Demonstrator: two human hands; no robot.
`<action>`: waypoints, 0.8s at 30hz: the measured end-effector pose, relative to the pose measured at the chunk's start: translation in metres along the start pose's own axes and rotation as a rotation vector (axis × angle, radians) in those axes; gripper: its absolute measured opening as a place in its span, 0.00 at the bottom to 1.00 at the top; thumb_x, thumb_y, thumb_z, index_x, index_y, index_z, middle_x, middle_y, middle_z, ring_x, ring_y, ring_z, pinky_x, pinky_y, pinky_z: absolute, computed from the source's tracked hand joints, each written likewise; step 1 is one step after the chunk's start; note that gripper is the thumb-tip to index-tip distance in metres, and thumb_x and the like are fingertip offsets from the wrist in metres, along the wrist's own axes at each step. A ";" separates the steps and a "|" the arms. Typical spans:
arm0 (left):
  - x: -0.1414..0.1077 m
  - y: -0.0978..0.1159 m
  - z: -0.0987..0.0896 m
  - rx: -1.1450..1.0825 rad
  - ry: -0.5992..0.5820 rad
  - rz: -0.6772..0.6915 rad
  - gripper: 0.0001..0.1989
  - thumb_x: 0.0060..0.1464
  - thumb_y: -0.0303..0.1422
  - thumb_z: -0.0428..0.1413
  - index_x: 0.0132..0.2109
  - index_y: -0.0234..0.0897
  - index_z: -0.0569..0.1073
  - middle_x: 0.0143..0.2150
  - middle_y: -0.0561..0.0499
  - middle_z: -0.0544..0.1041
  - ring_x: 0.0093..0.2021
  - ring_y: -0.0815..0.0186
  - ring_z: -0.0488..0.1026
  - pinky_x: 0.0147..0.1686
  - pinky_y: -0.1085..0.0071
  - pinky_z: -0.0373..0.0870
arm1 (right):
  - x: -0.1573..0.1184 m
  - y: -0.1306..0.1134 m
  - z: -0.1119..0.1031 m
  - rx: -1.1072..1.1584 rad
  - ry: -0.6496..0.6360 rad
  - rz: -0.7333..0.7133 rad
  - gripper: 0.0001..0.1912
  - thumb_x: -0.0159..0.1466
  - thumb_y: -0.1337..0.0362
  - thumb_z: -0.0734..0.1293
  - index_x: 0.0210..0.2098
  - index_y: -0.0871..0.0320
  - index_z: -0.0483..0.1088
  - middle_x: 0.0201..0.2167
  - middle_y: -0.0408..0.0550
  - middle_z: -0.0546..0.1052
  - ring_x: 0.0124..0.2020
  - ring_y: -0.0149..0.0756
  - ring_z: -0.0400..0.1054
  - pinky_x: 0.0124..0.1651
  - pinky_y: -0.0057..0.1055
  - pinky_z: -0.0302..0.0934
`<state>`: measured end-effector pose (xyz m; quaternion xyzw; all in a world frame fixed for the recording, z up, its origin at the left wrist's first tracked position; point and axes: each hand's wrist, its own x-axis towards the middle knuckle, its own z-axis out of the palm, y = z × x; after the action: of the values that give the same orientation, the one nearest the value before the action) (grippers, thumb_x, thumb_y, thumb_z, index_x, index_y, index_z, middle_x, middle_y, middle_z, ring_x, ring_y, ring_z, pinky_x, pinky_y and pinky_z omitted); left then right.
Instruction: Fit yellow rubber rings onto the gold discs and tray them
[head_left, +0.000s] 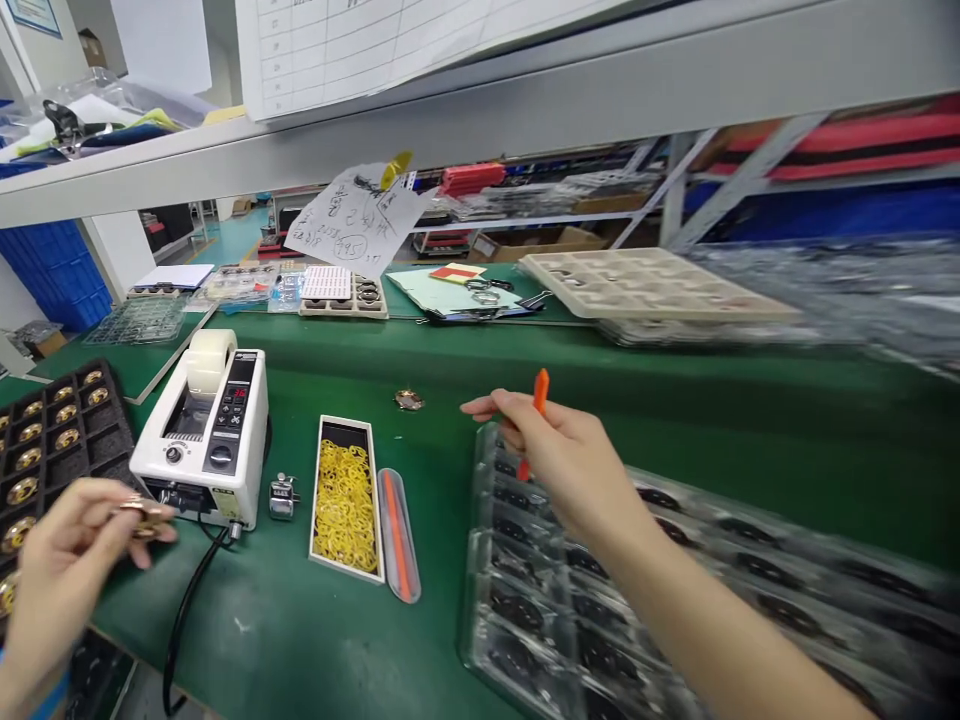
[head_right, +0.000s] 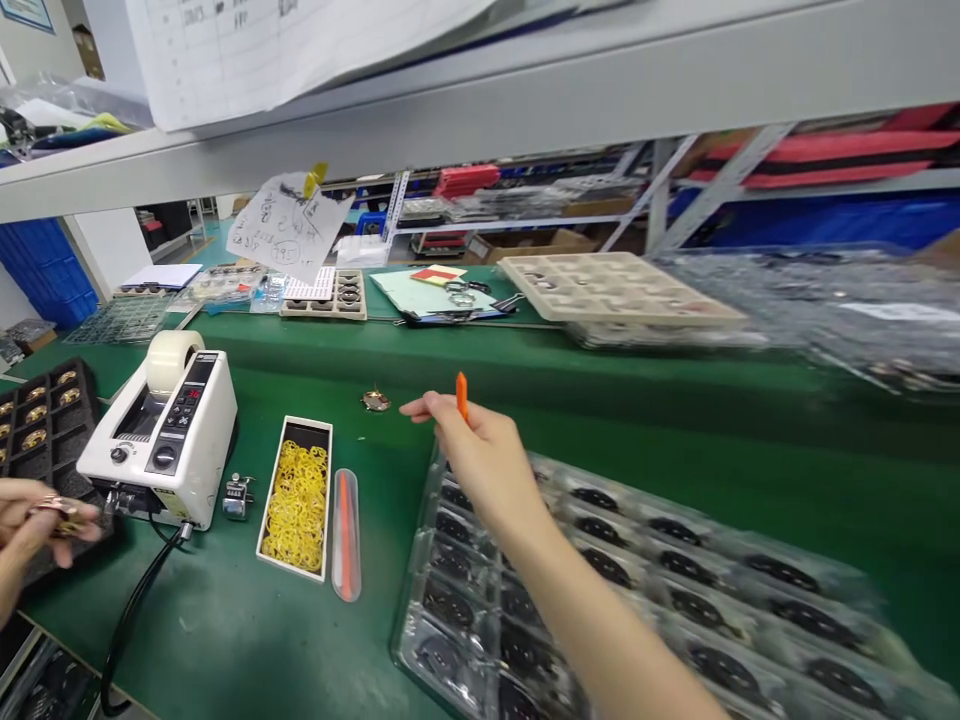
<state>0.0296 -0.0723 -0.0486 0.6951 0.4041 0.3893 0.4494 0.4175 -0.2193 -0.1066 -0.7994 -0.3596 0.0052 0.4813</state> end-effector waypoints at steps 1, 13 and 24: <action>-0.003 0.010 0.023 -0.086 -0.120 -0.017 0.10 0.55 0.39 0.59 0.38 0.39 0.69 0.34 0.49 0.82 0.30 0.60 0.80 0.24 0.72 0.74 | -0.003 -0.001 0.000 -0.041 -0.031 -0.004 0.26 0.68 0.49 0.53 0.36 0.58 0.76 0.26 0.50 0.76 0.20 0.37 0.64 0.23 0.32 0.56; 0.048 0.047 0.174 -0.703 -0.578 -0.270 0.08 0.55 0.22 0.54 0.43 0.32 0.69 0.35 0.49 0.81 0.37 0.62 0.82 0.47 0.66 0.76 | 0.078 0.046 0.057 -0.613 -0.522 0.096 0.16 0.68 0.59 0.65 0.52 0.60 0.68 0.49 0.51 0.72 0.45 0.39 0.70 0.47 0.42 0.68; 0.046 0.023 0.182 -0.726 -0.600 -0.285 0.13 0.51 0.25 0.59 0.46 0.32 0.70 0.37 0.48 0.81 0.40 0.58 0.81 0.54 0.58 0.71 | 0.018 -0.017 0.021 -0.443 -0.208 -0.039 0.26 0.74 0.59 0.46 0.38 0.60 0.73 0.42 0.54 0.74 0.43 0.38 0.70 0.47 0.36 0.65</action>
<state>0.2163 -0.0931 -0.0725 0.5131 0.1862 0.2220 0.8080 0.4134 -0.1876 -0.0986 -0.8734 -0.4150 -0.0005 0.2548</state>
